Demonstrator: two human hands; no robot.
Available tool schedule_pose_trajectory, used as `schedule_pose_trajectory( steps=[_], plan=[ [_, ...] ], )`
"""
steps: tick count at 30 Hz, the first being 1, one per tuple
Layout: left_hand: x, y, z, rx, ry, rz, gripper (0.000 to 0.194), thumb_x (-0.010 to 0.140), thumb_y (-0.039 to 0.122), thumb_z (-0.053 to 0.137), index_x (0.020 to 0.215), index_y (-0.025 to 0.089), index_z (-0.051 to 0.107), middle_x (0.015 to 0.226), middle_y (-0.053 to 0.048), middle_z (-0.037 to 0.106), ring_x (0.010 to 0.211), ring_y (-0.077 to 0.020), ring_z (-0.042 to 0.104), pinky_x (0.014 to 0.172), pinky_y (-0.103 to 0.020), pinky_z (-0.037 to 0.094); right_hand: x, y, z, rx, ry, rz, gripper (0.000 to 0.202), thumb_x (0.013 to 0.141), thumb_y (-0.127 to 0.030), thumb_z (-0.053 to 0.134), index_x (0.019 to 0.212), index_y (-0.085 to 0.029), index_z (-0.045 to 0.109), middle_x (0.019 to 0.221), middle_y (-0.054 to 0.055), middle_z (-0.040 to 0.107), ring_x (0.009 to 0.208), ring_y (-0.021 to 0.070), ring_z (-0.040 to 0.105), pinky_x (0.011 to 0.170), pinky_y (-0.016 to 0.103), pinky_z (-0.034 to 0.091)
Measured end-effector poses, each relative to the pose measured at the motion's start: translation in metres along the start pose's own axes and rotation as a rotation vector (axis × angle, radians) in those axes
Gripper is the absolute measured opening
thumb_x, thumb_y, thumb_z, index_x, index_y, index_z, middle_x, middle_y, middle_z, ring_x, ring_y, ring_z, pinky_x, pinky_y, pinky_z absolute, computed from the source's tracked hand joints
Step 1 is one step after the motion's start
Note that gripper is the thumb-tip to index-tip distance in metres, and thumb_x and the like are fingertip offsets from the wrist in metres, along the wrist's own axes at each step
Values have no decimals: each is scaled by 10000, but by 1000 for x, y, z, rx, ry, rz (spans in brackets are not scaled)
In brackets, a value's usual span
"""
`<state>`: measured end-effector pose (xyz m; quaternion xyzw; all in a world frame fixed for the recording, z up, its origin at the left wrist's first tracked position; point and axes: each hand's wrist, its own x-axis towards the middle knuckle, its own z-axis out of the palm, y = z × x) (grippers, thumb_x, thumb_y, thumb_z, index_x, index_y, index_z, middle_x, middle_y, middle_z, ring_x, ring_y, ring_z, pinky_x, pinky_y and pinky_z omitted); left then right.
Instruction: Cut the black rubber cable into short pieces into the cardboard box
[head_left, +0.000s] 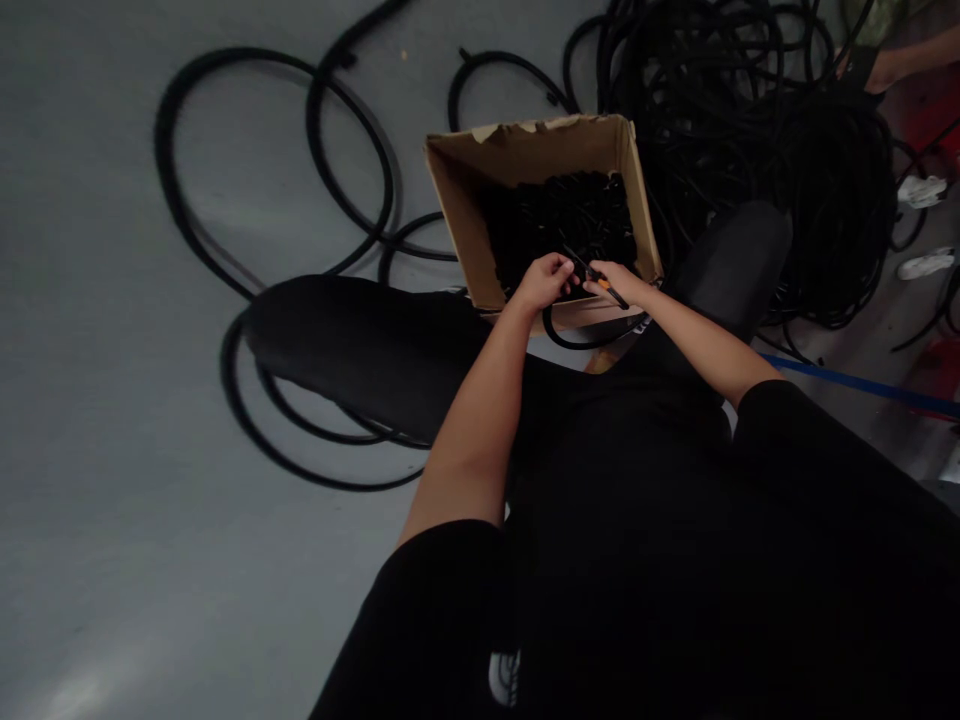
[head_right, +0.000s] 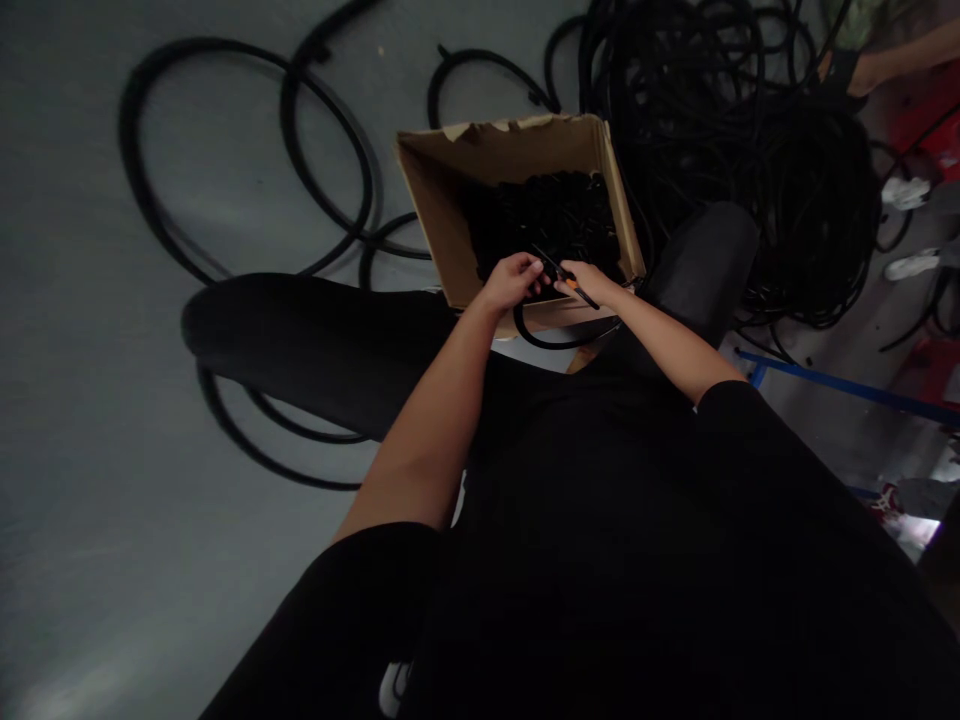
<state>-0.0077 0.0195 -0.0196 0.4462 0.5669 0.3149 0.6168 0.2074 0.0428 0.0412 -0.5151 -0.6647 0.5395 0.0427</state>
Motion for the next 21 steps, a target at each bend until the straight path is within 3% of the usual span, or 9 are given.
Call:
schedule_pose_trajectory(
  steps=[3,10,15,21],
  plan=[
    [1,1,-1,-33,1,-15,592,1043,722,955,928,245,624,775,-33,747,618,-147,613,568,-244,475,2,2,-3,2,4,-4,233,1028,-219,784,904,-239,588,741,-63,564,758,146,529,724,261,374],
    [0,16,-2,-100,89,-17,202,1010,333,873,1034,239,696,909,-17,737,817,-189,730,745,-284,609,1,6,6,252,-37,144,270,1101,-149,734,1017,-283,515,713,-114,524,590,138,508,613,231,422],
    [2,8,-3,-118,144,22,418,915,366,1013,1074,249,645,943,-32,774,906,-207,767,886,-341,659,5,14,7,197,-93,56,320,979,-53,756,1031,-277,533,782,-101,535,684,143,514,681,236,427],
    [10,-14,-4,-55,132,-29,404,871,261,1021,983,236,634,852,-9,746,747,-174,728,766,-304,614,7,15,6,98,-97,-30,286,895,-63,718,1018,-265,557,846,-72,568,782,164,511,755,270,426]
  ],
)
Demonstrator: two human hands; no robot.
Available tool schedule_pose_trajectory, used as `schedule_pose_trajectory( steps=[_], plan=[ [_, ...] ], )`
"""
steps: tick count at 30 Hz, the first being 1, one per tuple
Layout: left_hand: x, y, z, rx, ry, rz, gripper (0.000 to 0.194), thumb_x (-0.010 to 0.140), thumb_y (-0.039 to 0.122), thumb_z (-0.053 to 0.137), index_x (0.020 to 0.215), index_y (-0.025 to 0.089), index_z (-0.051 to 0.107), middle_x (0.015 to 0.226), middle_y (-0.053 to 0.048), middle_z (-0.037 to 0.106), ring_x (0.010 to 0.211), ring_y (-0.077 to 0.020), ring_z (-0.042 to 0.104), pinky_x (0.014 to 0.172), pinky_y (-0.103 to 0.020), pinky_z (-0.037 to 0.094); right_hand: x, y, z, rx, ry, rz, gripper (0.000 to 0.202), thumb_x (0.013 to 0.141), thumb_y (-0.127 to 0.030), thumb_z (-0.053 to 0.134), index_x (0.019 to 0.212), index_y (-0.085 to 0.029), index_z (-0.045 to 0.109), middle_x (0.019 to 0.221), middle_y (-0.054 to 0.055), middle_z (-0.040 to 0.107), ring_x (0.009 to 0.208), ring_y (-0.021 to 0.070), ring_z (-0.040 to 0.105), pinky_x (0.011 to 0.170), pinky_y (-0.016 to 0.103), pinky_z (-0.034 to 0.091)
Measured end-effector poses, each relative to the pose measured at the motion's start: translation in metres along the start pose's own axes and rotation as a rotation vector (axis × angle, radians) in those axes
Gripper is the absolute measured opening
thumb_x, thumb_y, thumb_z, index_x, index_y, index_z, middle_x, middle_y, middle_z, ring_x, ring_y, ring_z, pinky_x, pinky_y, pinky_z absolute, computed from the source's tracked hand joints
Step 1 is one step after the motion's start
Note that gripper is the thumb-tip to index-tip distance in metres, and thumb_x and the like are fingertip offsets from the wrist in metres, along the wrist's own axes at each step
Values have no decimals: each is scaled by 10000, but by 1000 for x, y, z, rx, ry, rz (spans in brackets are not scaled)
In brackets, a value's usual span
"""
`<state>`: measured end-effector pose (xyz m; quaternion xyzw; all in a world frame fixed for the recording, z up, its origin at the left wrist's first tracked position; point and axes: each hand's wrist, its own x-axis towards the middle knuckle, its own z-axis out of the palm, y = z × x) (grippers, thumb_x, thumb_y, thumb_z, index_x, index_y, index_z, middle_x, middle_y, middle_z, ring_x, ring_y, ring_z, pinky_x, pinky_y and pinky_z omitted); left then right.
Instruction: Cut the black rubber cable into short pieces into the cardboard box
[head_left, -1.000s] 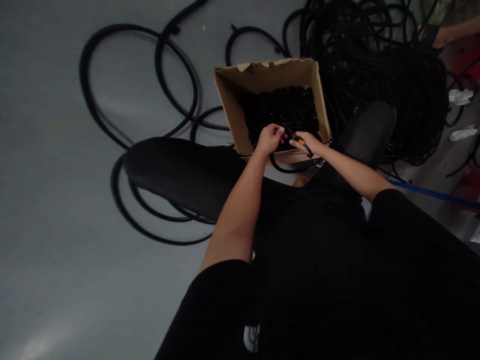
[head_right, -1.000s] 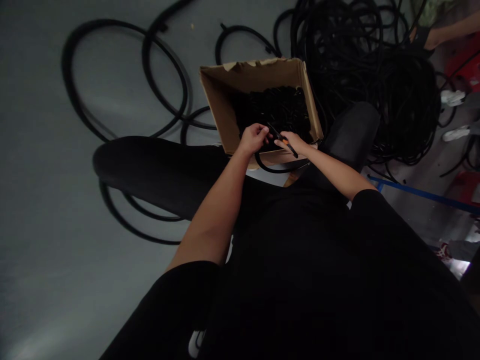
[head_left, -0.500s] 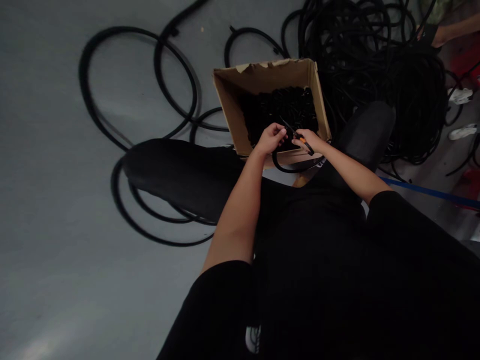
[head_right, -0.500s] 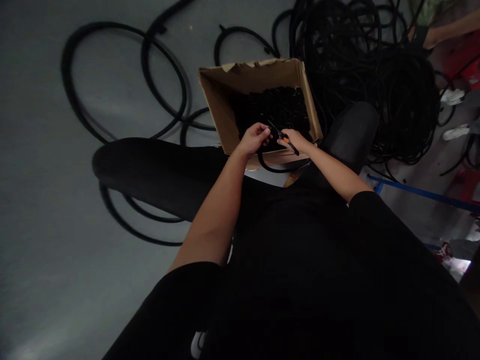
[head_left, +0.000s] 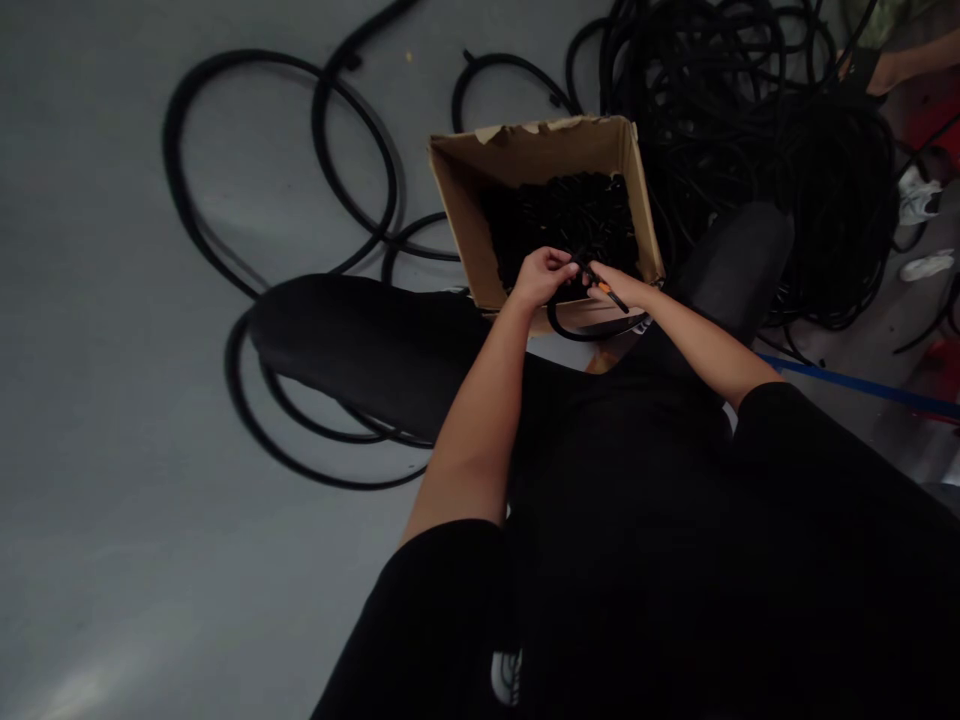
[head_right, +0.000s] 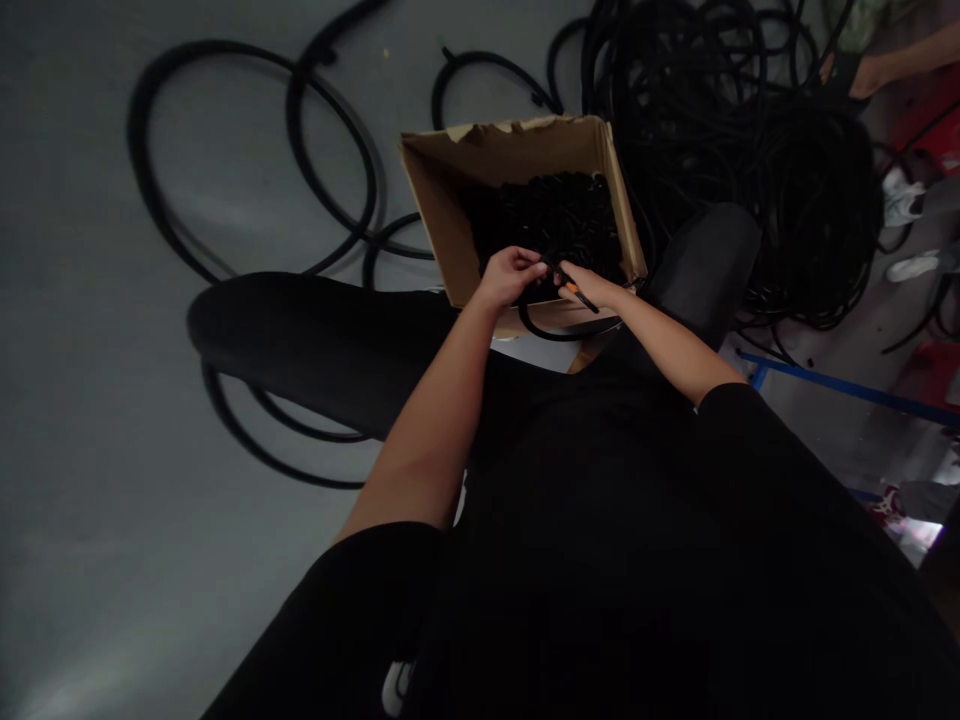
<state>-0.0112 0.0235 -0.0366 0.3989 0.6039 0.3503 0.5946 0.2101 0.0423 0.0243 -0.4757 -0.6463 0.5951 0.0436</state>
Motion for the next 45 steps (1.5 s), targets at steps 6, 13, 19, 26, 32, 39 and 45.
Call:
schedule_pose_trajectory(
  steps=[6,13,19,26,32,39,45],
  plan=[
    [-2,2,2,14,-19,22,425,865,342,1039,971,243,640,831,-5,727,758,-193,727,765,-325,632,-4,-7,2,-8,33,21,208,998,-92,698,1011,-253,567,865,-57,606,799,151,539,787,252,459],
    [-12,21,6,-22,-32,54,488,855,403,1056,972,255,605,814,2,704,776,-192,716,730,-303,614,-8,-14,2,4,33,73,236,1130,-207,714,989,-270,536,801,-65,589,749,158,538,733,255,444],
    [-12,24,4,-18,24,45,496,886,416,1066,966,252,604,767,17,695,738,-185,728,725,-295,624,-9,-23,-4,-104,81,53,319,1088,-225,771,895,-273,522,757,-48,565,790,177,541,747,282,408],
    [-14,26,4,-48,55,1,567,862,501,1114,897,238,613,716,9,740,604,-153,703,635,-265,588,-6,-18,-5,-196,104,34,265,1044,-257,754,872,-263,553,762,-31,571,815,187,541,758,293,385],
    [-14,27,6,-38,29,55,582,838,548,1114,871,244,619,698,8,726,588,-137,654,581,-235,510,-8,-12,-5,-138,72,22,177,1073,-235,730,944,-239,609,819,-45,594,809,161,537,814,279,416],
    [-8,15,2,66,-49,21,477,989,563,1006,954,229,667,770,-27,753,653,-166,693,638,-262,549,-4,-3,-2,-149,76,-3,150,1062,-281,730,976,-244,613,827,-39,620,808,171,555,822,294,421],
    [-6,18,-3,52,-3,24,522,1084,619,957,927,222,655,783,-46,754,661,-154,674,678,-263,558,0,-2,-4,-173,98,-30,183,1031,-361,748,963,-229,641,832,-21,651,818,179,568,826,311,419]
  ],
)
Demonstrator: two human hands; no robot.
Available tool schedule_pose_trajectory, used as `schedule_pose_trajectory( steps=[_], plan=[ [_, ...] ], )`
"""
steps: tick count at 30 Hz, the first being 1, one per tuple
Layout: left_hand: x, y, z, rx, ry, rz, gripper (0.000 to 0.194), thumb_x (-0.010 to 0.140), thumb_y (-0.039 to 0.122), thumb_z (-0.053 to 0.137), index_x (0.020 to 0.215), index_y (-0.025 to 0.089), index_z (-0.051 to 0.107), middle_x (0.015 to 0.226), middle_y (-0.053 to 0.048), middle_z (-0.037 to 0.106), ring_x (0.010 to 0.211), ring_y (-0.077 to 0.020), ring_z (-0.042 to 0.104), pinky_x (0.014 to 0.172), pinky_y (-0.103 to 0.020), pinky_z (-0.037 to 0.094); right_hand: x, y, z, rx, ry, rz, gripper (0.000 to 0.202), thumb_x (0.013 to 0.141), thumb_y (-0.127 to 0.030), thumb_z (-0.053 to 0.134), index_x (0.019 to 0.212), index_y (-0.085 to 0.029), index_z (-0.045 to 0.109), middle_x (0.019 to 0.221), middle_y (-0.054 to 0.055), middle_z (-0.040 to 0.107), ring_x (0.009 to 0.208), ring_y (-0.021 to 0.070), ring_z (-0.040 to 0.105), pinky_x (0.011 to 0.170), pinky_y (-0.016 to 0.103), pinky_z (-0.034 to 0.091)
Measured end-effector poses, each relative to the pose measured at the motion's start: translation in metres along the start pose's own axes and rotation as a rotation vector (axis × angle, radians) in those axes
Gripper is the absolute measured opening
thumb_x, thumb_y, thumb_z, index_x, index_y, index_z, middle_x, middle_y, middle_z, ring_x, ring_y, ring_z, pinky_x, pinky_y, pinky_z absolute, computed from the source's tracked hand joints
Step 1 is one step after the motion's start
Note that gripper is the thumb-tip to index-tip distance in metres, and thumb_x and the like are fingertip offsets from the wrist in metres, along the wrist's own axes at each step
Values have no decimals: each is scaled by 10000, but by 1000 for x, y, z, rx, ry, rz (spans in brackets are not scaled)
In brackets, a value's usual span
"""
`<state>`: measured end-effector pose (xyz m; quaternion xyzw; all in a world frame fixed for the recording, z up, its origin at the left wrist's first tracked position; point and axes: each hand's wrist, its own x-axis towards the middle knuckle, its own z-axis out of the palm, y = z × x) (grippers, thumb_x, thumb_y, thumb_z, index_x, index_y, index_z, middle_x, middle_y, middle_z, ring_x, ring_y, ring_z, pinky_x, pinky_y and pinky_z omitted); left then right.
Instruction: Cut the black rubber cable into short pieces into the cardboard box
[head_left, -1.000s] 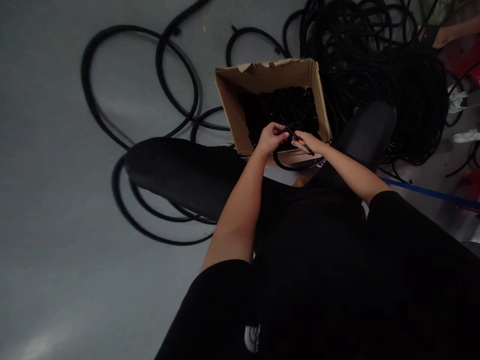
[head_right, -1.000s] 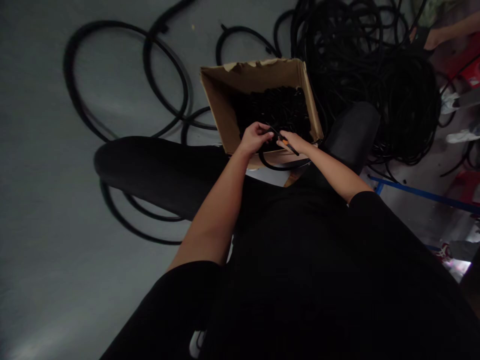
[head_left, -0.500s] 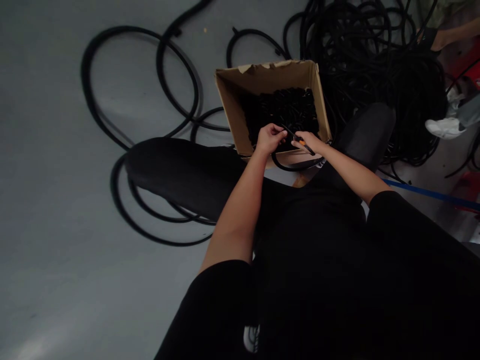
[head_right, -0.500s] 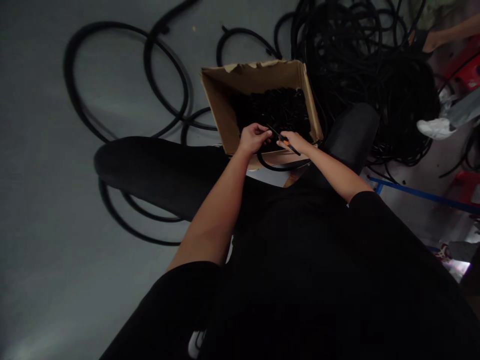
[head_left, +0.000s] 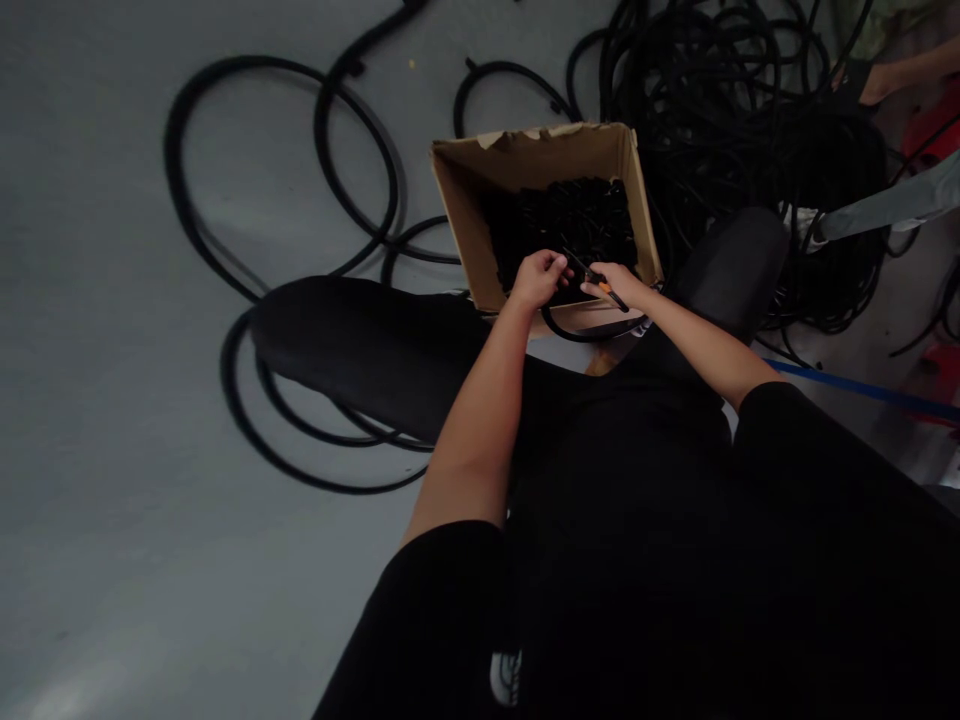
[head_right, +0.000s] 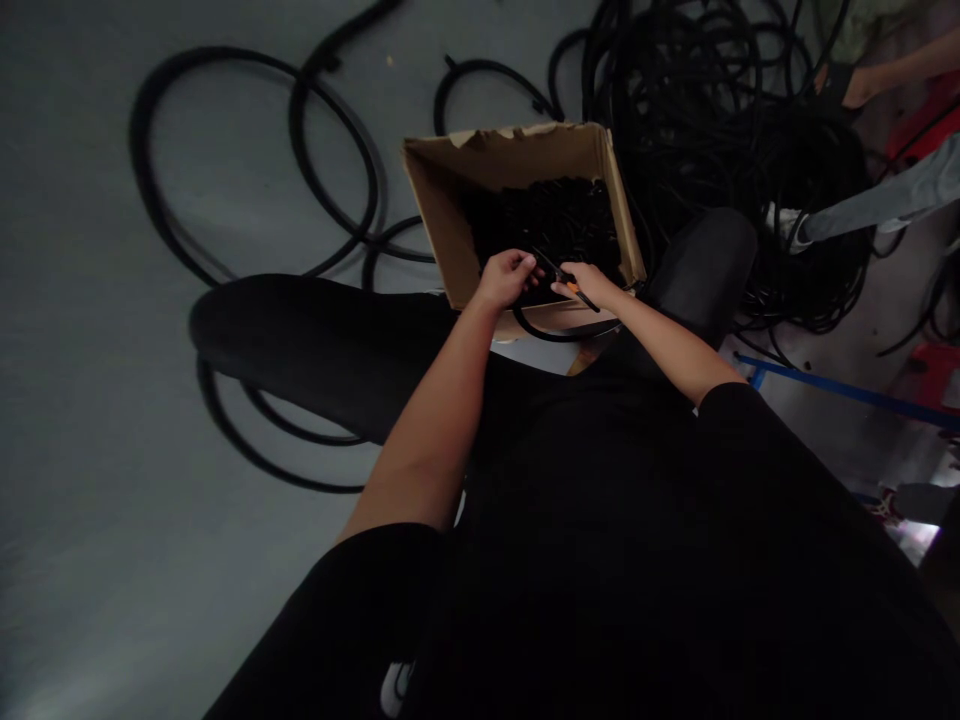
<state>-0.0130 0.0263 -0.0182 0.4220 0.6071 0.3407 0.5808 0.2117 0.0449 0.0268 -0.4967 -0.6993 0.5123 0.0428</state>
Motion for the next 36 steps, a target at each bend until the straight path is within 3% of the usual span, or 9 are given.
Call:
schedule_pose_trajectory(
  steps=[7,13,18,24,28,31,36],
  plan=[
    [-9,10,4,14,-136,-53,535,1106,608,943,878,195,691,808,-93,795,675,-184,695,652,-294,559,0,-1,-5,70,-23,-4,221,1024,-355,796,953,-235,624,792,-36,632,817,166,549,795,286,422],
    [0,-3,2,-53,-62,-9,630,1093,766,915,940,220,641,813,-35,746,659,-146,675,638,-254,525,-1,-3,-6,65,11,14,205,1037,-280,807,942,-223,635,775,-42,617,774,147,548,754,266,422],
    [10,-18,-1,-101,36,-31,580,1097,804,881,1132,253,702,760,27,613,664,-176,662,687,-293,551,2,6,5,273,-43,169,194,1156,-264,745,1063,-259,575,705,-96,560,598,135,556,581,224,421],
    [6,-12,2,-199,-27,-22,507,1046,612,933,1356,230,814,908,-33,719,831,-222,728,802,-344,612,8,19,11,382,-91,143,311,1188,-266,797,1077,-281,506,752,-111,555,597,110,572,554,173,441],
    [-2,-4,4,-212,0,-53,438,1016,498,1015,1182,223,718,911,-30,753,844,-198,737,861,-348,637,6,18,9,370,-105,75,284,1149,-167,771,1066,-273,521,767,-110,551,620,108,538,576,171,434],
    [-5,-2,5,-223,25,-51,491,971,422,1075,1025,240,622,857,-7,733,816,-179,734,864,-330,641,4,13,8,353,-134,37,303,1073,-75,785,1031,-258,547,788,-94,570,648,109,538,608,183,444],
    [-6,0,8,-216,-5,-53,467,929,344,1107,950,229,655,776,5,719,769,-190,740,831,-338,645,5,6,8,322,-107,-31,274,985,-82,812,1025,-245,596,841,-67,607,749,125,559,693,211,501]
  ],
)
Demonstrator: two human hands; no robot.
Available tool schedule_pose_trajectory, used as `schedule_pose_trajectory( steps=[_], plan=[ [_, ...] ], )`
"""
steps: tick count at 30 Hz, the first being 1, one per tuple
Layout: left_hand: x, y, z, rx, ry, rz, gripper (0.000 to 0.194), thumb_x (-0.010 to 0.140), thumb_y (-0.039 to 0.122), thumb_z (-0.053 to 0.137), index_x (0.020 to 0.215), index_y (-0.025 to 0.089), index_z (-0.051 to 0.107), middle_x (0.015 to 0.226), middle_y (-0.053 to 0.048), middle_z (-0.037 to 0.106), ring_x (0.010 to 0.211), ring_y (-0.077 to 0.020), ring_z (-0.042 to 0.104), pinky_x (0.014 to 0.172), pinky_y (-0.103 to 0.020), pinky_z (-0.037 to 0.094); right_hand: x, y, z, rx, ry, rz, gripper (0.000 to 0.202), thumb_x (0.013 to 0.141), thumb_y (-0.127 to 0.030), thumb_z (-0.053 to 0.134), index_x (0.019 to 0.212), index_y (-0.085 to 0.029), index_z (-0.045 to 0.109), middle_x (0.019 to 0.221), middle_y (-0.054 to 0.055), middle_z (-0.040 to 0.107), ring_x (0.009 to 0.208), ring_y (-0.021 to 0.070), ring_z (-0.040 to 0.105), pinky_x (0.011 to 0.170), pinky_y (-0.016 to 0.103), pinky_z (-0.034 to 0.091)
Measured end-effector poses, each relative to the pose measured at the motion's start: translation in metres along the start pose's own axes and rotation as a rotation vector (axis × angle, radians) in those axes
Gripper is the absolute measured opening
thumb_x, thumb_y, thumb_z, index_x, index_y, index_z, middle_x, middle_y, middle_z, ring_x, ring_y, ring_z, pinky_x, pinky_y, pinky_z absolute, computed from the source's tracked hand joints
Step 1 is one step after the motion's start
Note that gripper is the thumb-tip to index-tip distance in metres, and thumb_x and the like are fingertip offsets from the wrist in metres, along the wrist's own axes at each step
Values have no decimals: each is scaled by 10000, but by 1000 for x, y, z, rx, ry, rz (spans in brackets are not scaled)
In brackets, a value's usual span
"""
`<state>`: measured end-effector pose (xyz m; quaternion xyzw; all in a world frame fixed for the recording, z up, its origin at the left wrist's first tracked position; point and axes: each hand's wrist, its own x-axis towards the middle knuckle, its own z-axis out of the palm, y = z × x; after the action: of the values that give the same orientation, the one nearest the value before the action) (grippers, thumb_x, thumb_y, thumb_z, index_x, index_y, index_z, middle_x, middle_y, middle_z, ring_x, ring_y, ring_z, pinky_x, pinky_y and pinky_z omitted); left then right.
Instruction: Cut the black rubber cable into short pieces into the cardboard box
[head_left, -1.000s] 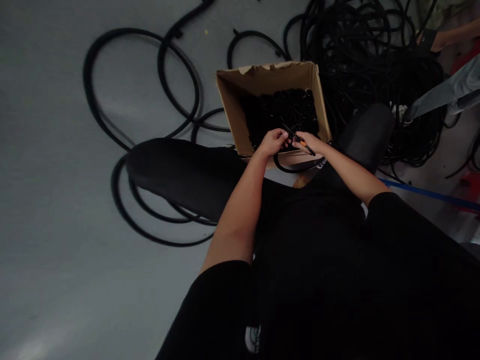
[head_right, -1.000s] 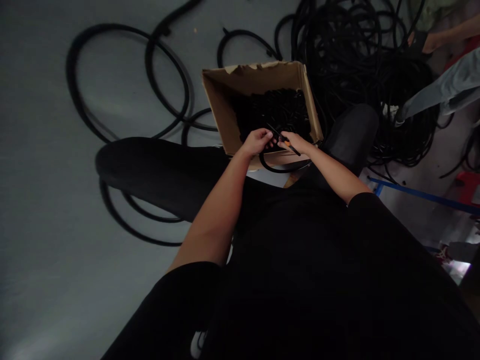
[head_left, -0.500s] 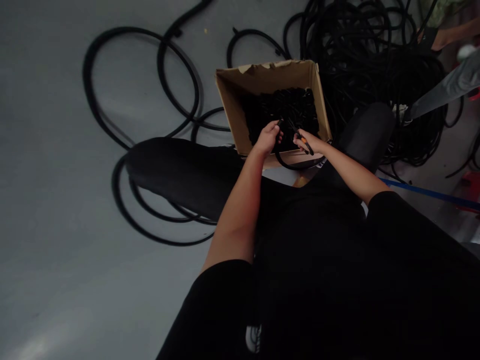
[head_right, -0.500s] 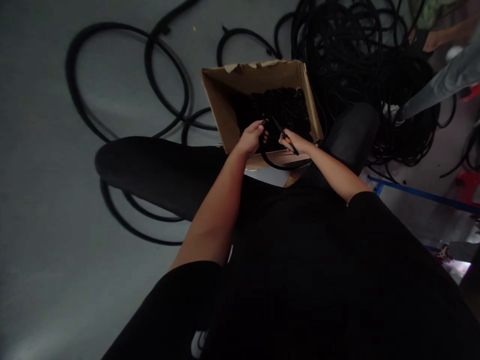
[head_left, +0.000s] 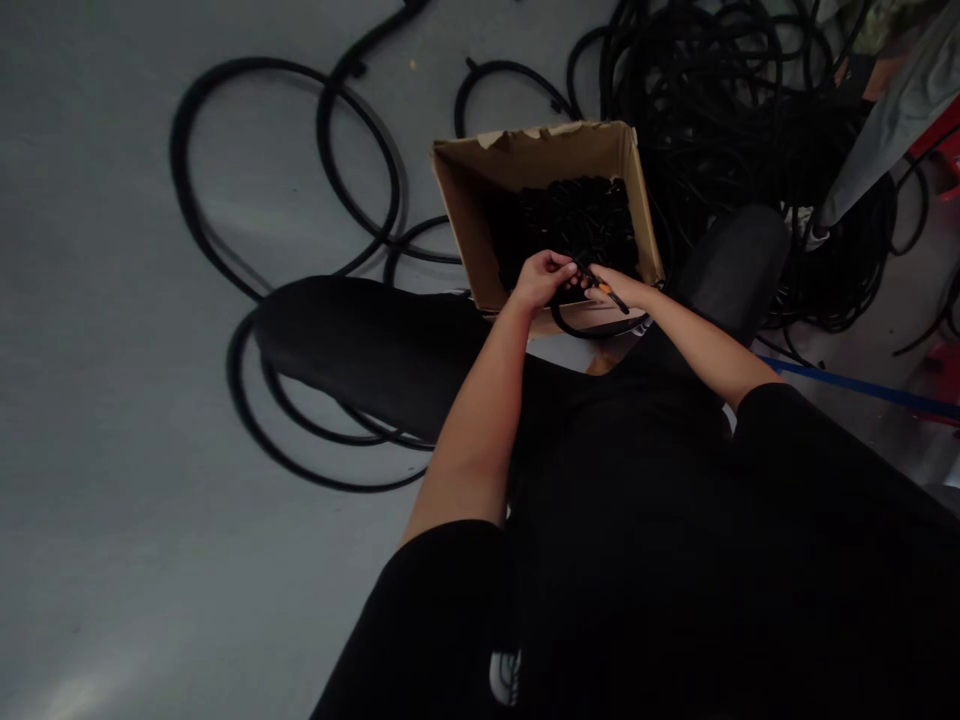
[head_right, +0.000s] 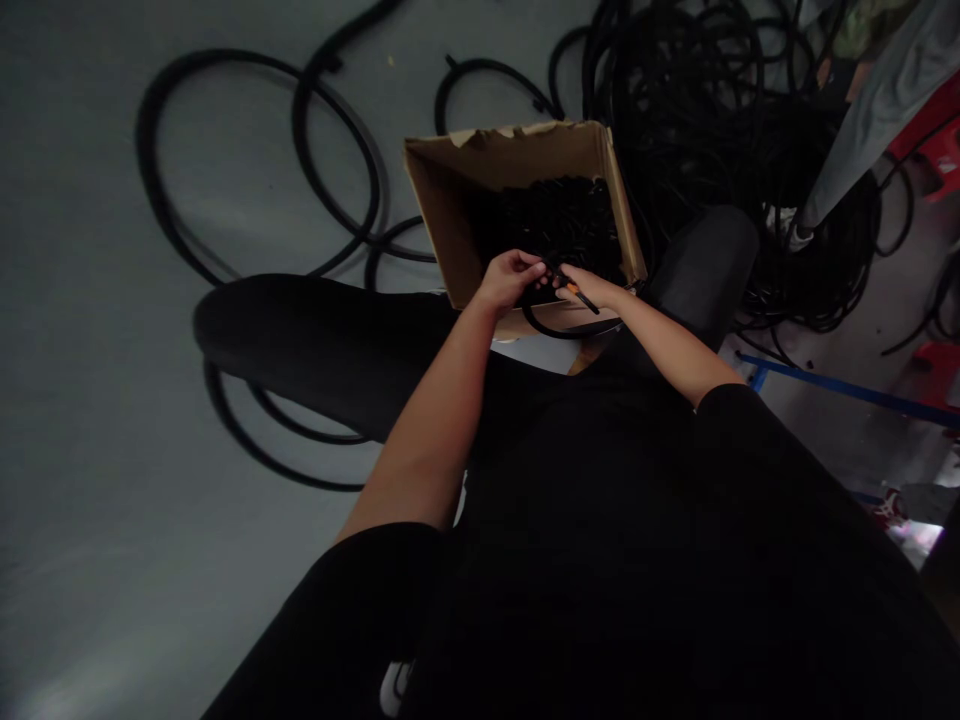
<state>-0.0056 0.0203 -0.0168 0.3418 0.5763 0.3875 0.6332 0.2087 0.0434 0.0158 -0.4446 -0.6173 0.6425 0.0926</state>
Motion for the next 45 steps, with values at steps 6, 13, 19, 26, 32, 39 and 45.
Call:
schedule_pose_trajectory(
  steps=[6,13,19,26,32,39,45],
  plan=[
    [-3,6,4,10,-31,-40,401,936,266,1085,904,200,691,754,-24,758,708,-172,729,755,-308,612,-5,-12,3,-26,24,34,235,993,-146,806,1022,-253,598,840,-62,610,820,150,574,767,242,504],
    [0,4,0,32,-32,14,430,887,283,1095,939,216,674,766,9,730,726,-169,731,773,-306,636,-14,-28,0,-204,104,75,241,1057,-190,780,937,-254,581,813,-37,614,840,183,579,803,284,428],
    [3,-5,-3,89,37,-10,476,861,219,1074,955,244,608,759,15,729,739,-196,758,778,-323,651,-9,-21,0,-302,126,51,247,1037,-259,774,899,-254,570,771,-42,570,802,179,532,768,306,349],
    [5,-6,-3,134,23,49,455,911,308,1052,922,245,601,730,25,717,657,-160,711,657,-265,564,-11,-22,0,-299,123,84,264,1065,-246,769,894,-246,568,778,-52,562,788,163,516,782,297,381],
    [2,-5,-2,138,-84,-3,416,976,350,1022,919,229,628,798,-31,791,662,-162,703,694,-285,578,-14,-26,-1,-220,87,102,273,1038,-191,798,908,-251,566,733,-65,568,739,161,524,745,282,408],
    [7,-9,-7,130,-43,13,418,1051,440,990,975,235,633,834,-34,781,703,-159,702,731,-287,587,-12,-31,-2,-277,128,98,302,1055,-164,759,830,-245,574,707,-59,543,759,163,532,754,284,402],
    [6,-1,-8,74,26,52,491,1063,607,986,1035,257,643,778,28,701,662,-141,691,676,-249,560,-10,-12,2,-30,113,174,268,1150,-252,776,1018,-272,545,681,-112,523,574,125,534,567,215,415]
  ],
)
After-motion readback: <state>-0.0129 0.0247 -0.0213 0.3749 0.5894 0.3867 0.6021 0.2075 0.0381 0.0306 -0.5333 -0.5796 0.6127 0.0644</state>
